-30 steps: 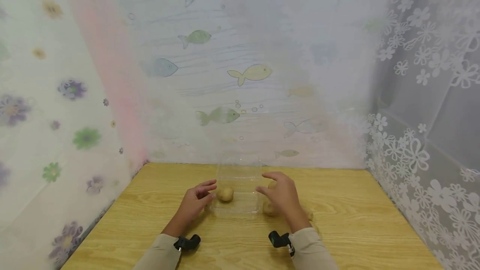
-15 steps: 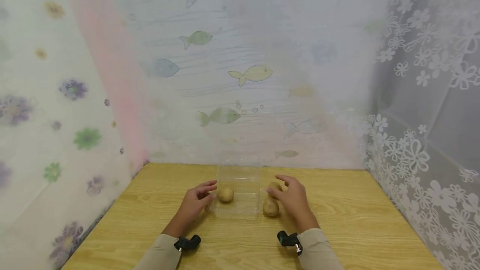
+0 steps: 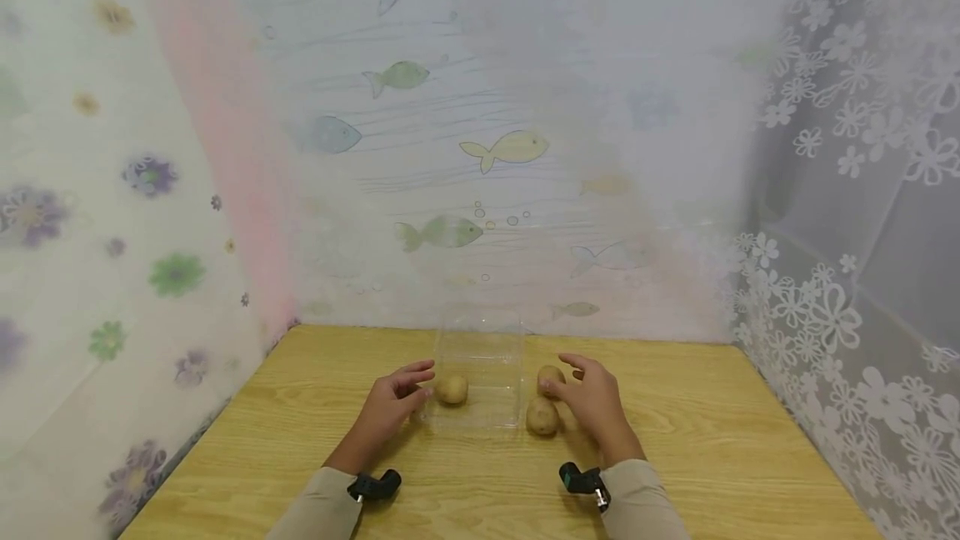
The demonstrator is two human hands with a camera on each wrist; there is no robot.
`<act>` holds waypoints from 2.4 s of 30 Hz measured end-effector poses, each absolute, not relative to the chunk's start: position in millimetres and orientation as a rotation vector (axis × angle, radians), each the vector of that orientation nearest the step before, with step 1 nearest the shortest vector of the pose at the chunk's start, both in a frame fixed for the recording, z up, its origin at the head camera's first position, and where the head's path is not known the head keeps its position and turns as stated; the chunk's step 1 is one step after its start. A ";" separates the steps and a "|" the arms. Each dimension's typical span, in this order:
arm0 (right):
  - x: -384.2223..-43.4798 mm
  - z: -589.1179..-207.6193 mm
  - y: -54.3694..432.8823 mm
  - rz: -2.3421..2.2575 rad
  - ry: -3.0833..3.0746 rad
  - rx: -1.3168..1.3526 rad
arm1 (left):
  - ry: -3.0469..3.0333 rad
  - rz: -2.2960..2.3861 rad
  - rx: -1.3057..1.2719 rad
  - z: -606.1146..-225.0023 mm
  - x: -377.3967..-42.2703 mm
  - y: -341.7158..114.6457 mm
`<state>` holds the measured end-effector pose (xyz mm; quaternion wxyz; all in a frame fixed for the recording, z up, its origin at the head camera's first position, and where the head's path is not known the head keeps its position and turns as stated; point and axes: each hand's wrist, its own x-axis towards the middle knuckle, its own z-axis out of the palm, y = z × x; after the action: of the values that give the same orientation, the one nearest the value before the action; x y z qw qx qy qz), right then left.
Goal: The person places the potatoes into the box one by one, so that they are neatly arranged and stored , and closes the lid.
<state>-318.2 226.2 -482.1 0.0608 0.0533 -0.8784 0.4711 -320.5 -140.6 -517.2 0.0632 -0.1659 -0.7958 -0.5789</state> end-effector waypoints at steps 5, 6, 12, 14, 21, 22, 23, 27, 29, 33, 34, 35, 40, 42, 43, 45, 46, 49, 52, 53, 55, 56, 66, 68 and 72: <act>-318.2 -483.0 225.7 1.411 -2.668 0.153 | -2.401 -1.768 -0.505 -517.5 -321.5 -141.2; -318.2 -483.2 225.4 1.406 -2.675 0.158 | -2.395 -1.771 -0.511 -517.5 -321.8 -141.2; -319.3 -486.1 221.2 1.289 -2.729 0.168 | -2.381 -1.772 -0.532 -518.9 -322.6 -141.2; -319.6 -487.1 220.0 1.240 -2.739 0.161 | -2.376 -1.766 -0.539 -519.6 -322.9 -141.3; -320.1 -489.9 217.2 1.153 -2.740 0.166 | -2.386 -1.762 -0.538 -519.4 -323.0 -142.1; -319.8 -490.1 216.8 1.149 -2.740 0.169 | -2.388 -1.763 -0.538 -518.9 -322.8 -142.1; -319.4 -490.4 216.3 1.142 -2.743 0.168 | -2.392 -1.766 -0.534 -518.4 -322.3 -142.1; -318.1 -491.6 214.7 1.078 -2.763 0.170 | -2.396 -1.792 -0.520 -517.3 -321.6 -142.1; -319.0 -491.8 212.9 1.041 -2.773 0.166 | -2.385 -1.810 -0.525 -518.1 -324.4 -143.2; -320.7 -490.8 209.0 1.007 -2.777 0.150 | -2.368 -1.827 -0.541 -520.0 -330.7 -144.7; -321.5 -490.6 208.0 1.006 -2.776 0.144 | -2.367 -1.825 -0.546 -520.4 -332.1 -145.0; -322.3 -490.5 207.2 1.005 -2.776 0.141 | -2.371 -1.819 -0.547 -520.7 -333.5 -145.4; -324.9 -492.2 207.3 0.997 -2.770 0.139 | -2.373 -1.789 -0.564 -522.2 -335.9 -146.0; -325.8 -493.4 208.2 0.989 -2.767 0.141 | -2.373 -1.786 -0.564 -522.6 -336.2 -146.2; -326.1 -494.0 208.7 0.986 -2.766 0.144 | -2.375 -1.787 -0.561 -522.5 -336.3 -146.2; -326.5 -494.6 209.5 0.986 -2.766 0.144 | -2.382 -1.787 -0.550 -521.8 -336.0 -146.0; -326.5 -494.7 209.7 0.988 -2.767 0.142 | -2.385 -1.786 -0.544 -521.3 -335.8 -145.8; -326.9 -495.1 210.6 0.988 -2.758 0.143 | -2.391 -1.791 -0.523 -520.2 -335.6 -145.3; -327.3 -494.5 210.6 0.990 -2.752 0.135 | -2.391 -1.795 -0.522 -519.5 -335.3 -145.4; -327.6 -494.2 210.6 0.990 -2.750 0.133 | -2.390 -1.796 -0.524 -519.6 -335.1 -145.6; -327.7 -493.8 210.4 0.988 -2.747 0.134 | -2.389 -1.801 -0.527 -519.5 -334.8 -145.9; -327.7 -493.8 210.3 0.979 -2.746 0.141 | -2.391 -1.799 -0.529 -519.1 -334.4 -145.9; -327.1 -495.0 210.7 0.993 -2.734 0.171 | -2.388 -1.806 -0.523 -520.3 -334.1 -145.7; -326.8 -494.8 211.0 0.992 -2.732 0.171 | -2.389 -1.809 -0.520 -520.8 -334.5 -145.7; -325.9 -494.1 211.9 1.002 -2.732 0.163 | -2.388 -1.817 -0.519 -521.2 -334.8 -145.3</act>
<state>-325.9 211.9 -494.1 0.1133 0.0556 -0.9313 0.3417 -334.8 -145.3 -521.2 0.0480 -0.1702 -0.7834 -0.5959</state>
